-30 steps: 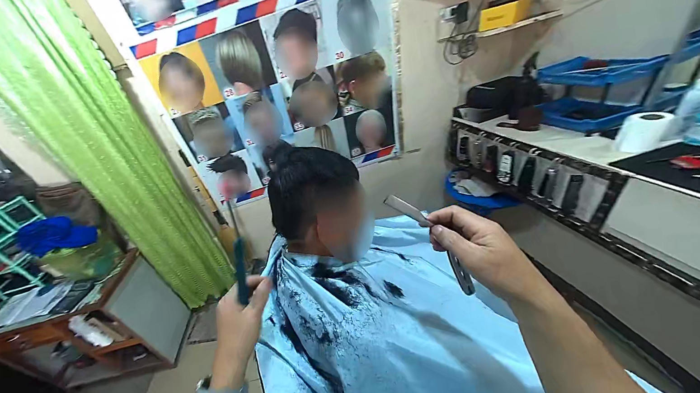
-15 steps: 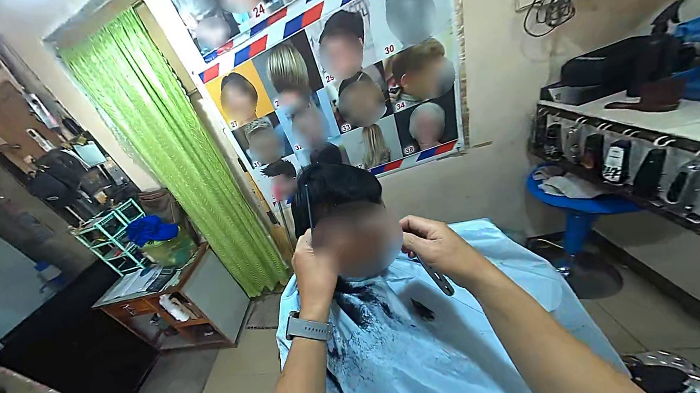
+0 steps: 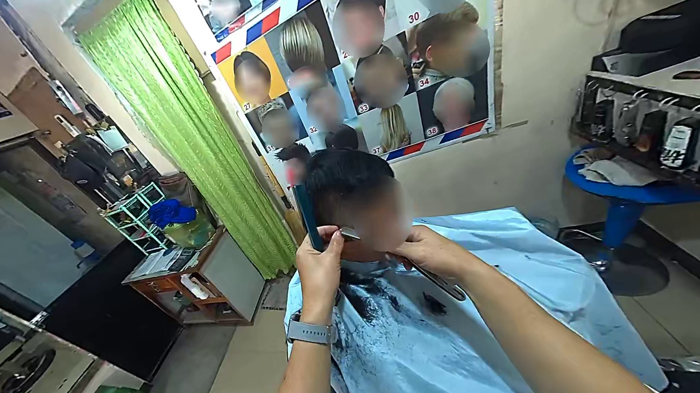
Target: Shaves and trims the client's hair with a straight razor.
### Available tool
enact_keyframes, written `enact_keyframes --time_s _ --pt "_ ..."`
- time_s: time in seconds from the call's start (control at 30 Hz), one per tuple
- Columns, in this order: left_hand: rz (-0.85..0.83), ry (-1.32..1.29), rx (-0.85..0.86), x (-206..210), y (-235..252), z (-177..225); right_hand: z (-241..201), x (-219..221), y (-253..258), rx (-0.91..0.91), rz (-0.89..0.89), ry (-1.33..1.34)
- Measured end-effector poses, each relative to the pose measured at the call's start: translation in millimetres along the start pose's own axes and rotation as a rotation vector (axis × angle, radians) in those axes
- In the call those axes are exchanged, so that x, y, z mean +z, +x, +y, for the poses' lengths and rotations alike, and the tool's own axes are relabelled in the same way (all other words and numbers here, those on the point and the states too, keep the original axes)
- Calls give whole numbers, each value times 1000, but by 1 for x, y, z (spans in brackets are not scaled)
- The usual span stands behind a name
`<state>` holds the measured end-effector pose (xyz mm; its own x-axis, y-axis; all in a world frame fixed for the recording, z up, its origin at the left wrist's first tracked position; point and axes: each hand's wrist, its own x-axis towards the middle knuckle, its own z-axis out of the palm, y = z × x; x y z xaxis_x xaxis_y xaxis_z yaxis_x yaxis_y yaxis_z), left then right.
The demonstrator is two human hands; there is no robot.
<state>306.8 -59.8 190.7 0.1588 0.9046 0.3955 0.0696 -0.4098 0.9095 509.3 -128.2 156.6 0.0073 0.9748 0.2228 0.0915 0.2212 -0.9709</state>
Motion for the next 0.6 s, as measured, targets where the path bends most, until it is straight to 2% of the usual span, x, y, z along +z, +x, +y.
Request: enact_keyframes --time_s 0.6 --pt "-18 -39 -8 -2 2 0 13 2 9 -29 64 65"
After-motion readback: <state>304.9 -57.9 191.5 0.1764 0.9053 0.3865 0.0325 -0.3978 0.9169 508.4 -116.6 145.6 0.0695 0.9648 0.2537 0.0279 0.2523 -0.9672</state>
